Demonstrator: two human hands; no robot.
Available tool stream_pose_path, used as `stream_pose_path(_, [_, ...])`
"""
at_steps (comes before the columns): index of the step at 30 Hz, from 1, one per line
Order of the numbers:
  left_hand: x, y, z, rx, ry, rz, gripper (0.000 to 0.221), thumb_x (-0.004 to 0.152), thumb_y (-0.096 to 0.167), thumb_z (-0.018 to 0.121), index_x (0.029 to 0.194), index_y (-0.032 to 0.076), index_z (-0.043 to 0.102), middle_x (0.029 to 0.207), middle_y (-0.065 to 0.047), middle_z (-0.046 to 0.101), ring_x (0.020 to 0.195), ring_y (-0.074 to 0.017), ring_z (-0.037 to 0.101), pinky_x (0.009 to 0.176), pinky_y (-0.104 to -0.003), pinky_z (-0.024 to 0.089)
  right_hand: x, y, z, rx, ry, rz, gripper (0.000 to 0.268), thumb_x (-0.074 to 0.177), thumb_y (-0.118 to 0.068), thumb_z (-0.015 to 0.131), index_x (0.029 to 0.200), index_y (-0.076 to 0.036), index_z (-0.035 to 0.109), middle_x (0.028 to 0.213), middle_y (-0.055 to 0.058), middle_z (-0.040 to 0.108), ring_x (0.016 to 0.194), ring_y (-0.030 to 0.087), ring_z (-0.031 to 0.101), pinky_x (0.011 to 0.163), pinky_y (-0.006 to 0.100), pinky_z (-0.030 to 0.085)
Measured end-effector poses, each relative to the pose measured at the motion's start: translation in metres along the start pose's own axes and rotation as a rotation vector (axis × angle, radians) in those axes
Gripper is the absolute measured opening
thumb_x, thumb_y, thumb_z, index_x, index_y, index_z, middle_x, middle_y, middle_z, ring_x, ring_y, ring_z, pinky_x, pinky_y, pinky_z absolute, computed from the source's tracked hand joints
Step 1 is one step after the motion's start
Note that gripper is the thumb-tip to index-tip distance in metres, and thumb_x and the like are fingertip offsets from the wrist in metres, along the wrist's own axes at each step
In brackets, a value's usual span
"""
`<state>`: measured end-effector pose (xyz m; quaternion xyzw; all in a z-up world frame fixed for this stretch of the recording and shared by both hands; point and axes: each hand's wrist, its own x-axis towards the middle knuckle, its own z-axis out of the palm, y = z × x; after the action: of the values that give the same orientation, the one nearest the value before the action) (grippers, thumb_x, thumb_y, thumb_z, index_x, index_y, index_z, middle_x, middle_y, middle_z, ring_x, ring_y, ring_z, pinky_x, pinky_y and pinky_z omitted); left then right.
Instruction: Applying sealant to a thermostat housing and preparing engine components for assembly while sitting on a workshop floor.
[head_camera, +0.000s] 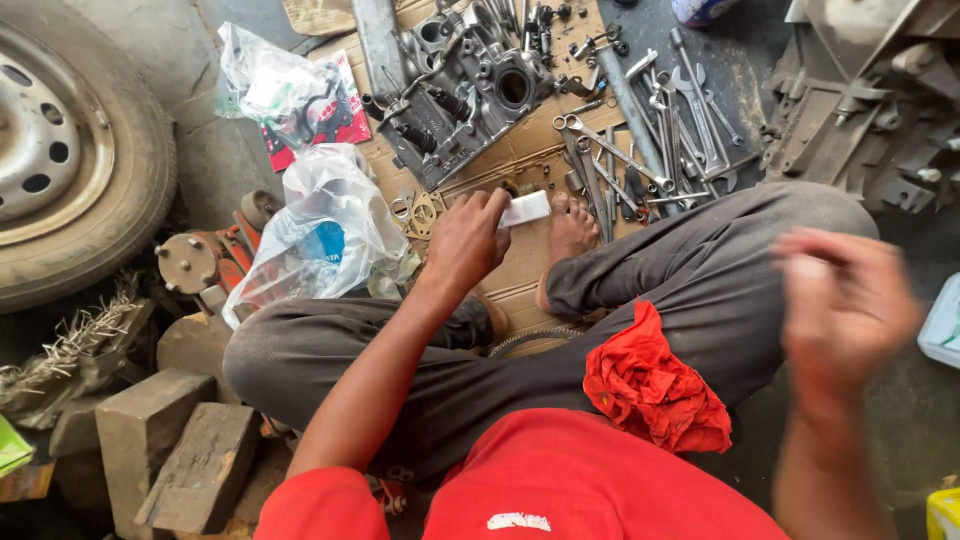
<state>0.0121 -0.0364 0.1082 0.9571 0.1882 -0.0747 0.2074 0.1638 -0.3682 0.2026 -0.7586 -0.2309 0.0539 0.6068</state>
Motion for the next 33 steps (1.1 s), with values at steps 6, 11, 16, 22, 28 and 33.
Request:
stream_pose_path(6, [-0.035, 0.037, -0.046, -0.026, 0.294, 0.208, 0.041, 0.084, 0.014, 0.075, 0.124, 0.009, 0.064, 0.116, -0.01, 0.066, 0.106, -0.0298, 0.062, 0.084, -0.043, 0.053, 0.031, 0.039, 0.149, 0.172, -0.546, 0.651, 0.045, 0.091, -0.012, 0.07, 0.135, -0.006, 0.061, 0.117, 0.006, 0.067, 0.097, 0.01, 0.069, 0.072, 0.028, 0.061])
stream_pose_path(11, [-0.049, 0.037, -0.056, -0.015, 0.353, 0.193, 0.044, 0.086, 0.014, 0.076, 0.128, 0.011, 0.065, 0.118, -0.01, 0.064, 0.107, -0.0297, 0.061, 0.086, -0.043, 0.054, 0.014, 0.08, 0.168, 0.594, -0.597, 0.648, 0.035, 0.097, -0.007, 0.068, 0.128, 0.006, 0.063, 0.107, 0.013, 0.072, 0.085, 0.018, 0.073, 0.07, 0.029, 0.06])
stream_pose_path(16, [-0.053, 0.036, -0.051, -0.06, 0.329, 0.213, 0.045, 0.088, 0.017, 0.078, 0.131, 0.013, 0.065, 0.118, -0.01, 0.062, 0.104, -0.0299, 0.06, 0.085, -0.043, 0.053, 0.009, 0.08, 0.165, 0.616, -0.597, 0.689, 0.032, 0.098, -0.006, 0.064, 0.127, 0.008, 0.067, 0.105, 0.014, 0.076, 0.087, 0.019, 0.076, 0.076, 0.03, 0.064])
stream_pose_path(22, [-0.054, 0.034, -0.051, -0.112, 0.317, 0.2, 0.045, 0.09, 0.016, 0.078, 0.132, 0.013, 0.065, 0.12, -0.011, 0.061, 0.107, -0.0312, 0.06, 0.088, -0.043, 0.053, -0.002, 0.077, 0.173, 0.622, -0.554, 0.759, 0.031, 0.102, -0.008, 0.057, 0.129, 0.006, 0.065, 0.102, 0.013, 0.075, 0.079, 0.02, 0.075, 0.073, 0.031, 0.063])
stream_pose_path(28, [-0.053, 0.034, -0.055, -0.219, 0.3, 0.141, 0.044, 0.089, 0.014, 0.077, 0.131, 0.013, 0.066, 0.121, -0.01, 0.061, 0.109, -0.0309, 0.06, 0.09, -0.043, 0.053, -0.005, 0.076, 0.177, 0.638, -0.495, 0.686, 0.03, 0.107, -0.006, 0.049, 0.132, 0.003, 0.064, 0.095, 0.013, 0.071, 0.075, 0.019, 0.071, 0.07, 0.031, 0.061])
stream_pose_path(33, [-0.052, 0.031, -0.053, -0.076, 0.314, 0.171, 0.042, 0.088, 0.014, 0.078, 0.129, 0.014, 0.066, 0.119, -0.008, 0.061, 0.105, -0.0293, 0.059, 0.086, -0.042, 0.053, 0.005, 0.068, 0.176, 0.575, -0.533, 0.655, 0.033, 0.102, -0.005, 0.049, 0.131, 0.005, 0.06, 0.105, 0.014, 0.072, 0.083, 0.021, 0.077, 0.073, 0.033, 0.066])
